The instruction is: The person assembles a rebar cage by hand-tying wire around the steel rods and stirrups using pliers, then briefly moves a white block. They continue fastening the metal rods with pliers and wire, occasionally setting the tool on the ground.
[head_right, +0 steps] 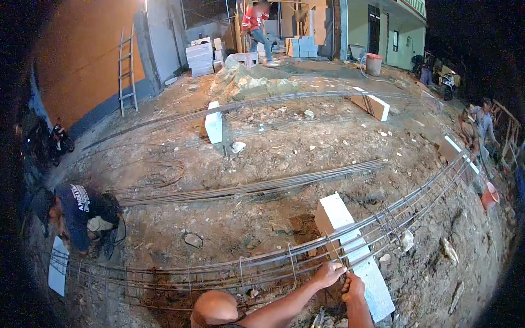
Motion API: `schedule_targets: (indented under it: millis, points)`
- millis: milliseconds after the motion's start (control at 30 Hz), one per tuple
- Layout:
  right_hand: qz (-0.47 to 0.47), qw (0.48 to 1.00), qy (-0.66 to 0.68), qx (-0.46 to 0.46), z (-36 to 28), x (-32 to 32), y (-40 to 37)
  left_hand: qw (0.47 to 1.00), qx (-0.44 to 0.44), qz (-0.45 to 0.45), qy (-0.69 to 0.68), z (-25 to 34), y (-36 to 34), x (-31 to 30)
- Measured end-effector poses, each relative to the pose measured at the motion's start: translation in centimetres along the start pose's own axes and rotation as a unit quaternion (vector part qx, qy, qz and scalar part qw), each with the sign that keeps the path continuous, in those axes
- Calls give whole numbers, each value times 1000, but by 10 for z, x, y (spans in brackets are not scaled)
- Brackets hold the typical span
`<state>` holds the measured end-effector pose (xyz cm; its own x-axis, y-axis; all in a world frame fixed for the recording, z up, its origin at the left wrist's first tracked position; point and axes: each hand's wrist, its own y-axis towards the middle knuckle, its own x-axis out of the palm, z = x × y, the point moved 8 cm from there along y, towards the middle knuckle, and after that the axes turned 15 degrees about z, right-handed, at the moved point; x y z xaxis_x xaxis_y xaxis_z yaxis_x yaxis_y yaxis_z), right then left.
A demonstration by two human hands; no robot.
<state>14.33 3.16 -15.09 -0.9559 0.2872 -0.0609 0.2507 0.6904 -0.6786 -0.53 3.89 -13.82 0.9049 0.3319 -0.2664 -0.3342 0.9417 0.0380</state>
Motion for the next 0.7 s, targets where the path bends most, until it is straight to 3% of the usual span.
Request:
schedule_targets:
  millis: [67, 100, 133, 167, 200, 233, 267, 300, 400, 467, 533, 567, 667, 700]
  points:
    - [-21, 1000, -12, 6, 0, 7, -6, 1000, -2, -7, -12, 4, 1, -3]
    - [-95, 988, 116, 45, 11, 26, -11, 1000, 3, -11, -20, 15, 0, -8]
    - [-104, 987, 114, 46, 21, 45, -13, 999, -7, -11, -46, 7, 0, -4]
    - [-12, 992, -104, -65, 28, 57, -5, 999, -3, -18, -28, 3, -1, -2]
    - [83, 930, -311, -177, 26, 77, 0, 1000, 2, -25, -11, 1, 3, -2]
    - [175, 804, -495, -279, 22, 99, -1, 999, -23, -43, -23, -1, 2, -1]
    - [260, 621, -645, -361, 18, 120, -9, 999, -23, -37, -24, 3, 2, -4]
    - [330, 395, -748, -419, 11, 137, -24, 999, -23, -41, -8, 7, 2, -7]
    - [308, 430, -759, -379, 8, 137, -26, 998, -38, -55, 16, -1, 3, -3]
    - [302, 413, -758, -404, -17, 131, -75, 998, -51, -2, -45, -16, 5, 1]
    - [338, 396, -766, -377, 11, 136, -30, 998, -36, -35, -36, -1, 0, -2]
    - [371, 442, -722, -381, 7, 131, -38, 996, -71, -36, -33, 7, -5, -9]
    - [374, 473, -704, -375, -6, 131, -59, 994, -102, -37, 15, 18, -6, -19]
    - [327, 457, -738, -373, -5, 135, -60, 993, -107, -47, 18, 17, -7, -20]
